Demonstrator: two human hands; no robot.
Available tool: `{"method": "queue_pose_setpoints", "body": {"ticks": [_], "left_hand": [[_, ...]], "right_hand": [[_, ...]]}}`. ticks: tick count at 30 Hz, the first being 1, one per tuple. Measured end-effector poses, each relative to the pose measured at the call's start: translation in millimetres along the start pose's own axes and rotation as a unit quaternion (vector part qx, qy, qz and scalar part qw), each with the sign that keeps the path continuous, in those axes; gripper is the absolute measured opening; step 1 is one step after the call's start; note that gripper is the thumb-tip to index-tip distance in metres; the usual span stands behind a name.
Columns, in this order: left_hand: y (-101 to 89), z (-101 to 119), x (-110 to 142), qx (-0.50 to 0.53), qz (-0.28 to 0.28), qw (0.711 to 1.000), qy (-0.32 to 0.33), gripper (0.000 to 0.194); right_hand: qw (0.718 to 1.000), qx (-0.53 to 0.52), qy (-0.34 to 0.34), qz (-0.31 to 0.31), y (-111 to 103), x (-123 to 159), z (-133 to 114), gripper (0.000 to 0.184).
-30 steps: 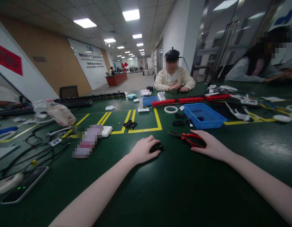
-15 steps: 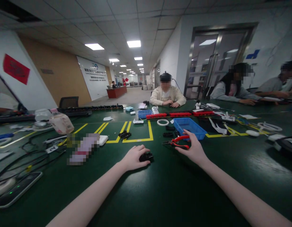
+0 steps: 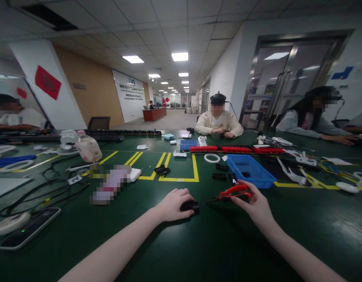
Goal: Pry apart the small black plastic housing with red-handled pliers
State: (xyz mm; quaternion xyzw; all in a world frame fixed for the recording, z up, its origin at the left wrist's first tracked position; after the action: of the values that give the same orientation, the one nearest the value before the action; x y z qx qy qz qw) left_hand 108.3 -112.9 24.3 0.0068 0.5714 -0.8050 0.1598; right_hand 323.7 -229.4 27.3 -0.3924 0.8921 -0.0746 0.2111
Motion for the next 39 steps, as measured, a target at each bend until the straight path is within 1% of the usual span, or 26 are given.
{"method": "queue_pose_setpoints", "body": {"ticks": [3, 10, 12, 16, 18, 20, 22, 26, 30, 32, 35, 37, 39], "left_hand": [[1.1, -2.1, -0.7, 0.004, 0.0, 1.0, -0.003, 0.03], [4.3, -4.6, -2.3, 0.006, -0.003, 1.0, 0.0, 0.032], [4.7, -4.4, -2.7, 0.005, -0.005, 1.0, 0.002, 0.033], [5.4, -5.4, -3.1, 0.004, -0.006, 1.0, 0.001, 0.035], [5.9, -6.6, -3.2, 0.006, -0.007, 1.0, -0.002, 0.034], [6.6, -7.4, -3.2, 0.009, -0.011, 1.0, -0.005, 0.035], [7.0, -8.0, -3.4, 0.014, -0.015, 1.0, -0.01, 0.035], [6.0, -8.6, -4.4, 0.031, -0.019, 0.999, -0.026, 0.031], [6.3, -11.2, -4.5, 0.057, -0.029, 0.997, -0.051, 0.025], [7.4, -12.8, -3.5, 0.07, -0.034, 0.995, -0.068, 0.025], [10.6, -12.6, -1.4, 0.096, -0.044, 0.99, -0.093, 0.027], [13.5, -9.5, -0.6, 0.116, -0.053, 0.986, -0.103, 0.029], [15.7, -5.2, -0.7, 0.133, -0.06, 0.983, -0.107, 0.028]], "right_hand": [[0.999, -0.013, 0.03, -0.01, 2.1, 1.6, 3.6, 0.067], [0.994, -0.038, 0.088, -0.045, 7.3, -0.4, 18.8, 0.061], [0.992, -0.052, 0.107, -0.044, 9.5, 1.5, 23.4, 0.067], [0.985, -0.096, 0.139, -0.019, 12.1, 6.6, 32.7, 0.099], [0.98, -0.115, 0.163, -0.016, 13.1, 7.5, 38.3, 0.107], [0.974, -0.129, 0.185, -0.019, 13.3, 7.1, 42.8, 0.102], [0.97, -0.139, 0.195, -0.025, 12.9, 6.4, 43.7, 0.092], [0.972, -0.133, 0.187, -0.043, 14.5, 9.4, 36.6, 0.075], [0.976, -0.127, 0.167, -0.062, 19.2, 15.3, 31.3, 0.07], [0.975, -0.129, 0.17, -0.068, 18.8, 15.5, 36.6, 0.068], [0.97, -0.142, 0.187, -0.061, 11.8, 12.2, 50.3, 0.058], [0.96, -0.183, 0.206, -0.048, 6.8, 11.0, 56.2, 0.05], [0.946, -0.226, 0.229, -0.043, 5.9, 14.1, 55.8, 0.044]]}}
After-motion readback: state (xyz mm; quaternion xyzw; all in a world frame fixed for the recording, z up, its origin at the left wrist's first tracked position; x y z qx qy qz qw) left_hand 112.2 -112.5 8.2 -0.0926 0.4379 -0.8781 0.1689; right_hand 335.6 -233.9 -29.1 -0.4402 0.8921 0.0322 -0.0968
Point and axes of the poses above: each hand's wrist, its own x-axis away from the middle knuckle, its own y-axis out of the palm, z = x × y, the point moved 9 cm from there along -x, towards the middle knuckle, and after that the axes turned 3 degrees about x, right-handed, at the moved point
